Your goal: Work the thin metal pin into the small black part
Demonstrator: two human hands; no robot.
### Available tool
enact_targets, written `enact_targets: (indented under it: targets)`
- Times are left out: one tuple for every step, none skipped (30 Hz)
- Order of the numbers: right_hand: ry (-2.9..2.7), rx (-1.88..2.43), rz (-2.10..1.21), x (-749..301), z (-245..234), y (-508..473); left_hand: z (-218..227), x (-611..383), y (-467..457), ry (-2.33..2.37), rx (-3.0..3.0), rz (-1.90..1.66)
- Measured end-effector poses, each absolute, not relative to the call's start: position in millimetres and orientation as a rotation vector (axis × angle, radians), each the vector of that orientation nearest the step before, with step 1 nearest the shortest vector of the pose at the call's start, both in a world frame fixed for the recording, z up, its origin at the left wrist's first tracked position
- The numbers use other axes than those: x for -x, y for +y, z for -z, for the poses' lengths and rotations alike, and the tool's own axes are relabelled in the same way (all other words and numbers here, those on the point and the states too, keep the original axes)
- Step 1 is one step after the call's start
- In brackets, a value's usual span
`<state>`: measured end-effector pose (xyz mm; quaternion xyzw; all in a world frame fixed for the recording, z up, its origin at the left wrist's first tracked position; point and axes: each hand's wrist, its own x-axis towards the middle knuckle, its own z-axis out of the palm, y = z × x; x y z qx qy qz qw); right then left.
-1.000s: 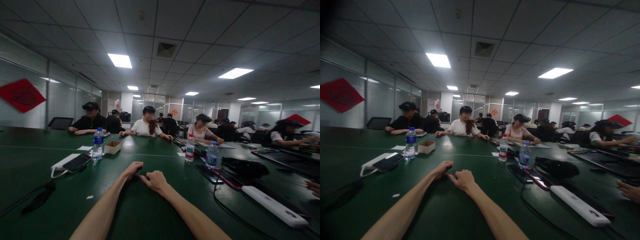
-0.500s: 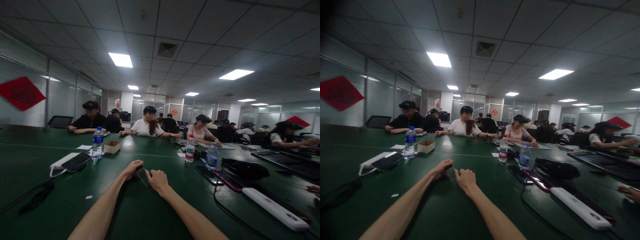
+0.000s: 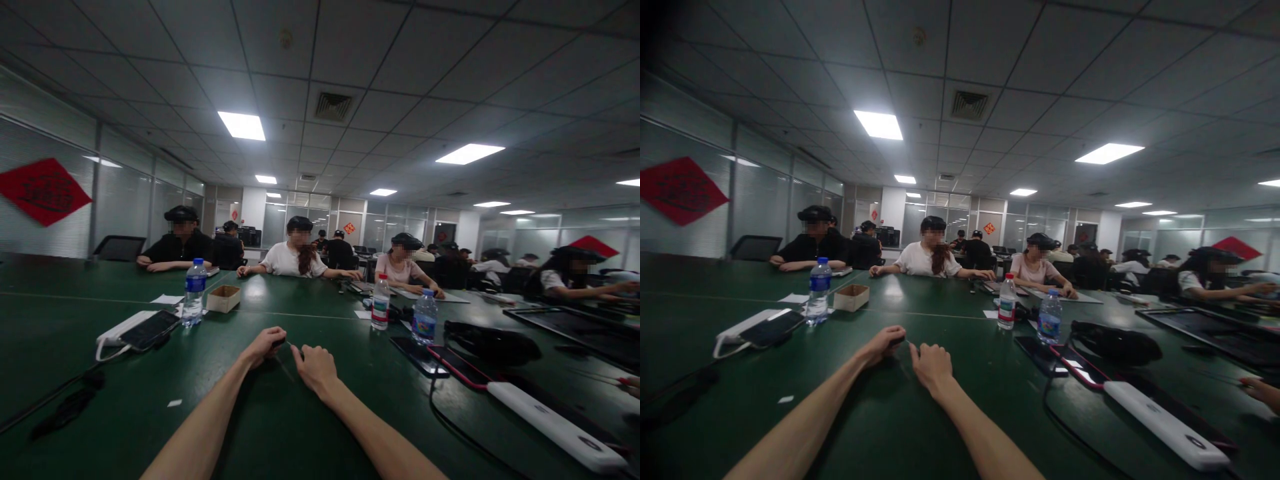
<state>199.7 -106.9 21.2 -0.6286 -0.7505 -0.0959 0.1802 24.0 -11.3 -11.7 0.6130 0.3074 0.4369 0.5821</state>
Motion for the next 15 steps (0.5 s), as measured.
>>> enact_targets:
  targets:
    - [-2.123,1.774,0.274,-199.8,-21.2,-106.7,11.1,-24.2,-12.1,0.726,-1.436,-1.021]
    - [-2.125,1.772,0.278,-199.8,-21.1,-106.6,10.4,-24.6,-13.0,0.736,-1.439,-1.024]
    - [-2.127,1.771,0.283,-199.7,-21.1,-106.5,9.9,-25.1,-13.7,0.748,-1.441,-1.030]
    - [-2.129,1.770,0.289,-199.7,-21.1,-106.4,9.5,-25.7,-14.4,0.761,-1.442,-1.036]
    - [-2.131,1.770,0.295,-199.6,-21.1,-106.4,9.4,-26.5,-14.8,0.774,-1.443,-1.044]
    - [-2.134,1.769,0.300,-199.6,-21.0,-106.4,9.4,-27.3,-14.9,0.789,-1.443,-1.052]
    - [-2.137,1.767,0.303,-199.7,-21.0,-106.5,9.7,-28.0,-14.8,0.805,-1.442,-1.059]
    - [-2.142,1.764,0.305,-199.8,-21.0,-106.6,10.2,-28.7,-14.4,0.821,-1.442,-1.066]
    - [-2.147,1.761,0.306,-199.9,-21.0,-106.7,10.8,-29.3,-13.8,0.835,-1.442,-1.071]
    - [-2.152,1.758,0.306,-200.1,-21.1,-106.8,11.5,-29.8,-13.1,0.849,-1.443,-1.077]
    - [-2.157,1.754,0.305,-200.2,-21.2,-106.9,12.2,-30.1,-12.4,0.859,-1.444,-1.082]
    - [-2.162,1.752,0.303,-200.3,-21.3,-107.0,13.0,-30.3,-11.6,0.867,-1.446,-1.088]
    - [-2.165,1.751,0.300,-200.3,-21.5,-107.2,13.7,-30.4,-10.9,0.874,-1.448,-1.093]
    - [-2.167,1.752,0.296,-200.3,-21.7,-107.4,14.3,-30.5,-10.2,0.879,-1.450,-1.096]
    - [-2.168,1.753,0.293,-200.2,-22.0,-107.6,14.8,-30.5,-9.7,0.883,-1.452,-1.099]
